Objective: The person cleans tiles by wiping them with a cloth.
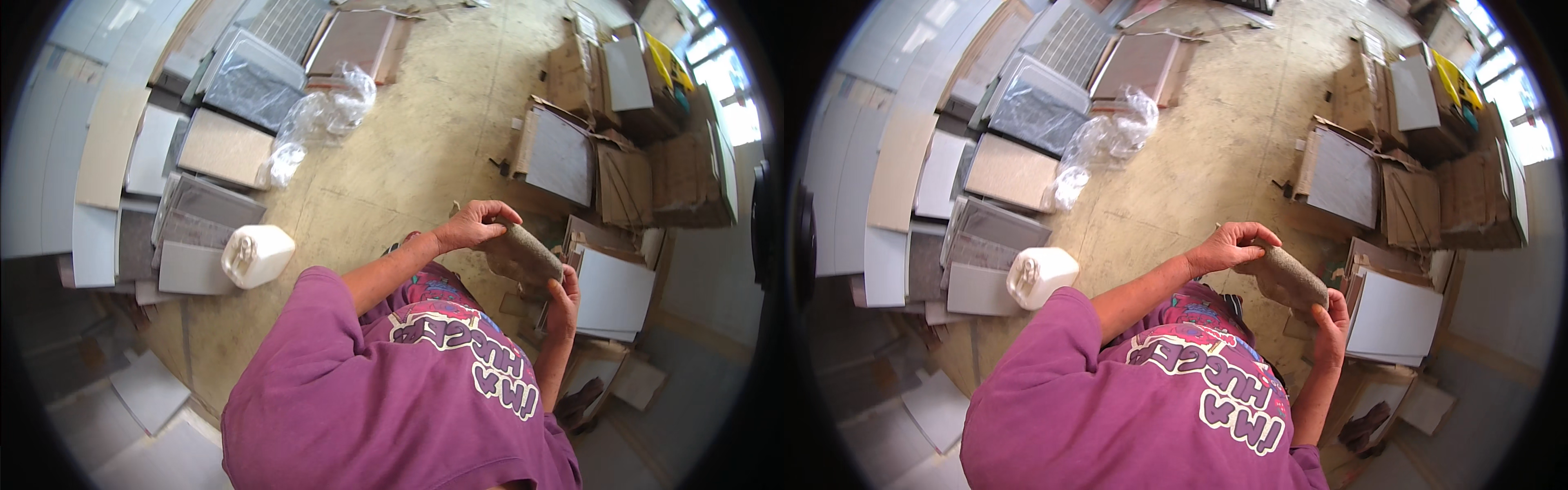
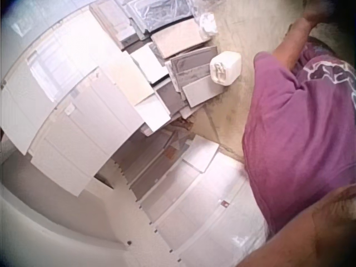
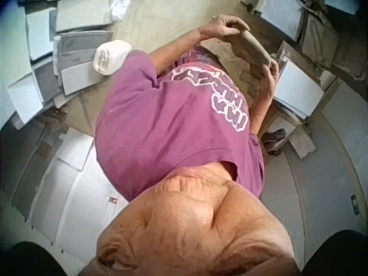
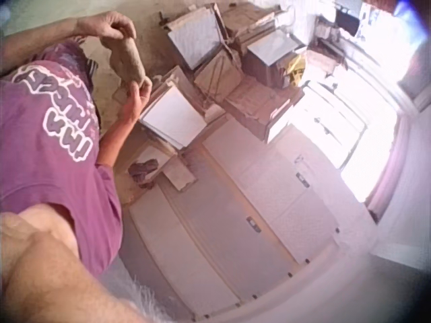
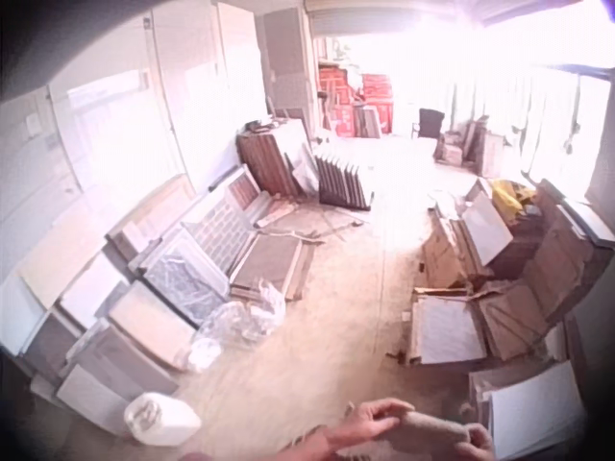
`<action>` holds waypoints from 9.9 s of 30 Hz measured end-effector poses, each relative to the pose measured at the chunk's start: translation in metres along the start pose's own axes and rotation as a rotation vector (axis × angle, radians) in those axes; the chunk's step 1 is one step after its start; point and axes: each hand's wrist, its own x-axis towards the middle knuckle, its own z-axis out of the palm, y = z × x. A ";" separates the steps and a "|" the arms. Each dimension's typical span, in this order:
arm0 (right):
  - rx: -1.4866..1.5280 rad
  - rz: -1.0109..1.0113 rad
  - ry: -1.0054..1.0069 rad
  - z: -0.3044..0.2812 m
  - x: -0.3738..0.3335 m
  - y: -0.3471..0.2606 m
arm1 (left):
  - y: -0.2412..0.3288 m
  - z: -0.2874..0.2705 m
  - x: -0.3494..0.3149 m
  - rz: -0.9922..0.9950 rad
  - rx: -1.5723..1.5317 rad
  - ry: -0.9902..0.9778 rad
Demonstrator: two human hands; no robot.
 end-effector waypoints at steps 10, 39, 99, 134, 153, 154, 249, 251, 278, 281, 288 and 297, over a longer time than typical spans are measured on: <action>-0.382 0.010 -0.363 0.028 0.064 -0.006 | 0.003 -0.023 -0.048 0.029 0.168 0.311; -1.083 -0.466 -0.889 0.097 0.058 -0.008 | -0.033 0.067 -0.189 -0.080 1.139 0.838; -1.010 -0.073 -1.676 0.486 0.080 0.209 | -0.010 -0.146 -0.390 0.592 -0.790 1.521; -0.860 -0.143 -1.600 0.875 0.242 0.209 | 0.163 -0.505 -0.425 0.462 -0.190 1.578; -0.729 0.100 -1.744 0.959 0.263 0.211 | 0.204 -0.551 -0.411 0.391 0.223 1.704; -0.711 0.191 -1.749 0.962 0.260 0.212 | 0.203 -0.552 -0.420 0.390 0.220 1.709; -1.107 -0.971 -1.799 1.271 0.184 0.295 | 0.266 -0.713 -0.717 -0.622 1.116 2.097; -1.102 -0.924 -1.746 1.293 0.170 0.303 | 0.282 -0.726 -0.738 -0.683 1.166 2.153; -0.528 -0.534 -1.564 1.566 0.043 0.407 | 0.393 -0.957 -1.001 -0.055 0.786 2.771; -0.539 -0.681 -1.580 1.569 0.042 0.419 | 0.388 -0.971 -0.986 0.089 0.737 2.781; -0.771 -1.237 -1.563 1.548 0.039 0.440 | 0.339 -0.970 -0.946 -0.305 1.668 2.450; -0.799 -1.605 -1.524 1.510 0.058 0.488 | 0.276 -0.961 -0.920 -0.483 1.451 2.408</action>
